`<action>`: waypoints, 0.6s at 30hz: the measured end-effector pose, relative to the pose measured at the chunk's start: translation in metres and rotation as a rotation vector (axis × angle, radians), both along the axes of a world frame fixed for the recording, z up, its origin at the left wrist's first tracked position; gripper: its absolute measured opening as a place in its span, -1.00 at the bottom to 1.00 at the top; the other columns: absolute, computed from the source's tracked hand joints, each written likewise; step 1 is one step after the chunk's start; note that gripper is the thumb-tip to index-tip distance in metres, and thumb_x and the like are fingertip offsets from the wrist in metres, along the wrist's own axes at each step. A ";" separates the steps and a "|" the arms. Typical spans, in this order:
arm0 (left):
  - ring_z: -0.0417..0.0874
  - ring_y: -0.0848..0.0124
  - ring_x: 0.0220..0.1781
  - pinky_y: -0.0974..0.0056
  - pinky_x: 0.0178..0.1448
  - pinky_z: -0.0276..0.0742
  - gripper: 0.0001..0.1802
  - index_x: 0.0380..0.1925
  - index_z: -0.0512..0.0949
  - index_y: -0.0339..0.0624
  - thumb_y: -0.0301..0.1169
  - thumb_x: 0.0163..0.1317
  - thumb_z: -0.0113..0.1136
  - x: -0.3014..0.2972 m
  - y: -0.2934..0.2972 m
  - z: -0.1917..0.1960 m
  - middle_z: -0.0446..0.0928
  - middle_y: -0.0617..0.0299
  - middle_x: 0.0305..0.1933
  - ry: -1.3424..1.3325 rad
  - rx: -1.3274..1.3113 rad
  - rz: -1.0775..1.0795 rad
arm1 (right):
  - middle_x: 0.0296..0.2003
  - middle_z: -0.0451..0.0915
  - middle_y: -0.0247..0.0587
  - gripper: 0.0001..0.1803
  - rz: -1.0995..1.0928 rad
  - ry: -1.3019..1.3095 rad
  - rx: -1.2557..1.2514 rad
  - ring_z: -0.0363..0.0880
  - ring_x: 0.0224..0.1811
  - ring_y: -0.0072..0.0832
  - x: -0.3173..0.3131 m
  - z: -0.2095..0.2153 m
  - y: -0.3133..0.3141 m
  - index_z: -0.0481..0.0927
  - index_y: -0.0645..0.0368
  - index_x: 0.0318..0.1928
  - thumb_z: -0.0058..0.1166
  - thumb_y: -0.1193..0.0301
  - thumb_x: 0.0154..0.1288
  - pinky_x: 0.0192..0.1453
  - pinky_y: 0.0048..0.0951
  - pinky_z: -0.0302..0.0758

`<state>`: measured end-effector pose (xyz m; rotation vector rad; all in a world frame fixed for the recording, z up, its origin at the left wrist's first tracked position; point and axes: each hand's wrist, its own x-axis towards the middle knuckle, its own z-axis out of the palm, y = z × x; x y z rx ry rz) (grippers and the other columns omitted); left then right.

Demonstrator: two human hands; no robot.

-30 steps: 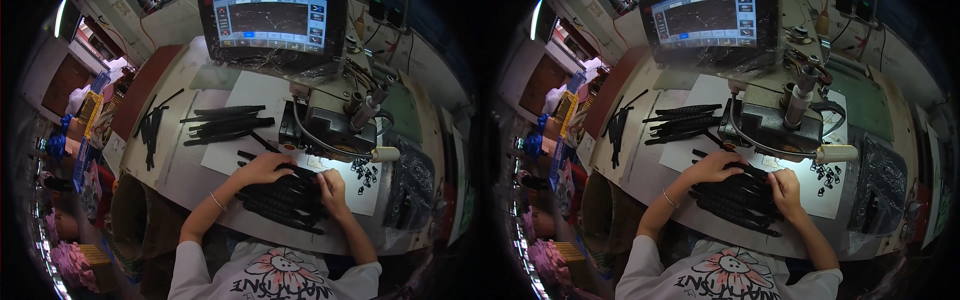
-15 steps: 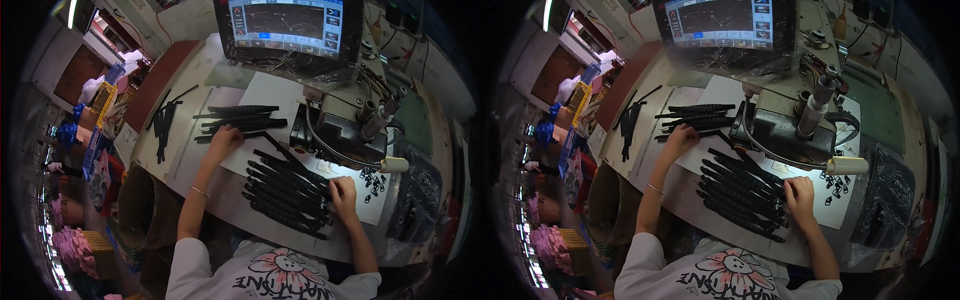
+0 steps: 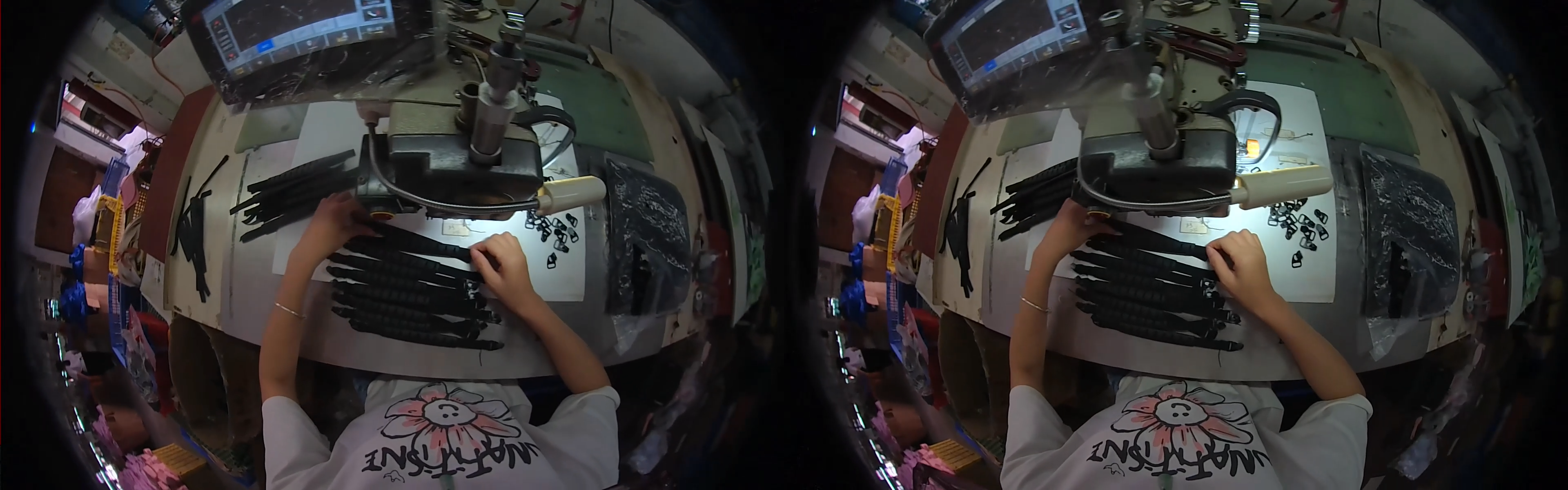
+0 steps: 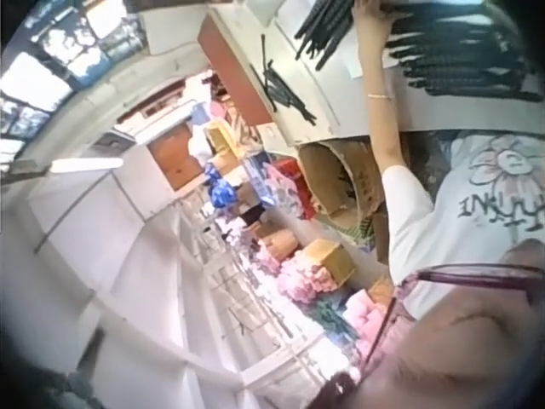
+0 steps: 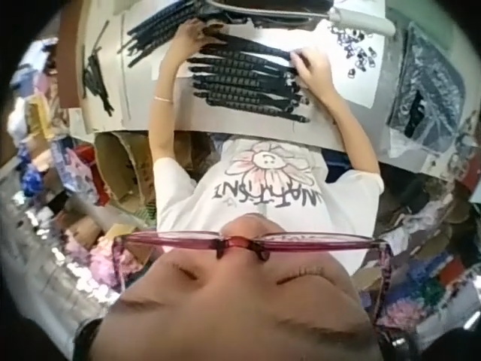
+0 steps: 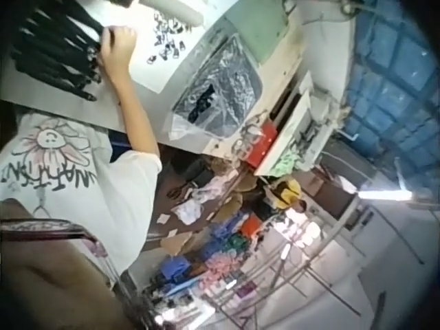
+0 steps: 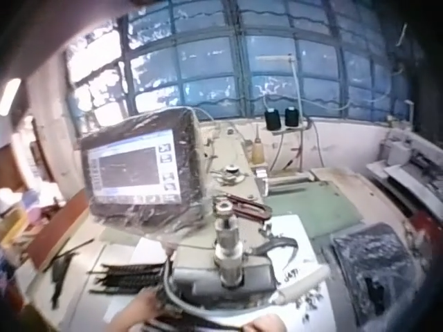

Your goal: Attaching plastic fasteners to black straps using an industrial press machine.

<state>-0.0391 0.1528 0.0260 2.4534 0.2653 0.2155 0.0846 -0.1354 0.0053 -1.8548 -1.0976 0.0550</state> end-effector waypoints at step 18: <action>0.49 0.17 -0.09 0.20 0.04 0.34 -0.72 -0.25 0.56 -0.14 -0.26 0.05 0.23 0.031 -0.096 0.020 0.54 0.15 -0.17 -0.039 0.053 -0.138 | -0.48 0.46 -0.24 -0.87 0.000 -0.021 0.051 0.37 -0.39 -0.34 0.005 -0.003 -0.008 0.54 0.18 -0.32 0.11 0.45 0.08 -0.24 -0.40 0.27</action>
